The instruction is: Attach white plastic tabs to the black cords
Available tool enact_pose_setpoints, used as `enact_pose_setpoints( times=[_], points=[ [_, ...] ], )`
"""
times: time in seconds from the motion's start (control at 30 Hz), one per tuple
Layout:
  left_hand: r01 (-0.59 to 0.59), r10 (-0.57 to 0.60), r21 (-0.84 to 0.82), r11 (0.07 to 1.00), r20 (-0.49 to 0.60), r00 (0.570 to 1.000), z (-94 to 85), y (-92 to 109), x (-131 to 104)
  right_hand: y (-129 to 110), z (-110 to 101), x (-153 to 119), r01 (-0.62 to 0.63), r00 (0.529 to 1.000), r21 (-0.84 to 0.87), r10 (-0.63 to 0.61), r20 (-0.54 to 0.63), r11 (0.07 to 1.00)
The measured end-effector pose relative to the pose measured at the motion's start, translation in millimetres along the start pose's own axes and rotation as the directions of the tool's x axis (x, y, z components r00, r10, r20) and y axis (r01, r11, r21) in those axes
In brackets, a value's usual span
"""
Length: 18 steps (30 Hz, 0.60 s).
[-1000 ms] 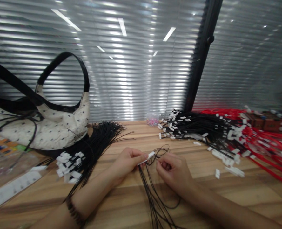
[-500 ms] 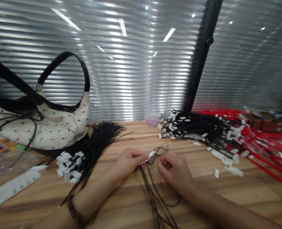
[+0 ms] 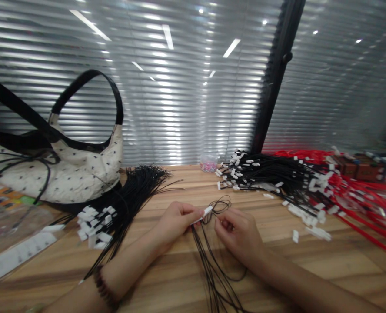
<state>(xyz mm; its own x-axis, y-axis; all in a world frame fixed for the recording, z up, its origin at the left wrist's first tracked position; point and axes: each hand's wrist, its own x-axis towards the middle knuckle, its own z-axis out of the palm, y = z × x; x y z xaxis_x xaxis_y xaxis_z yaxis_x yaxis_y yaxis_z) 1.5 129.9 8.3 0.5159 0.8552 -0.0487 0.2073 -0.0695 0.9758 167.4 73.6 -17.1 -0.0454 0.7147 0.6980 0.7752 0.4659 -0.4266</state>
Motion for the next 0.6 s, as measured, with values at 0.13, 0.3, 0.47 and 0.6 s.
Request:
enact_pose_setpoints(
  times=[0.13,0.3,0.47,0.6],
  points=[
    [0.008,-0.008,0.003,1.000,-0.016,1.000,0.4,0.0,-0.3,0.1,0.0,-1.3,0.003,1.000,0.005,-0.003,0.004,1.000],
    [0.023,-0.022,0.028,0.999,-0.028,0.999,0.9,0.9,-0.1,2.6,1.6,-1.0,-0.013,1.000,-0.004,0.013,0.001,1.000],
    [0.014,-0.013,0.056,0.998,-0.024,1.000,0.6,-0.3,0.7,2.4,1.7,-0.9,-0.024,1.000,-0.020,0.024,0.001,1.000],
    [0.012,-0.012,0.075,0.997,-0.013,1.000,1.9,0.9,-0.2,3.3,1.5,-1.7,0.019,1.000,-0.097,-0.017,0.018,0.995]
  ],
)
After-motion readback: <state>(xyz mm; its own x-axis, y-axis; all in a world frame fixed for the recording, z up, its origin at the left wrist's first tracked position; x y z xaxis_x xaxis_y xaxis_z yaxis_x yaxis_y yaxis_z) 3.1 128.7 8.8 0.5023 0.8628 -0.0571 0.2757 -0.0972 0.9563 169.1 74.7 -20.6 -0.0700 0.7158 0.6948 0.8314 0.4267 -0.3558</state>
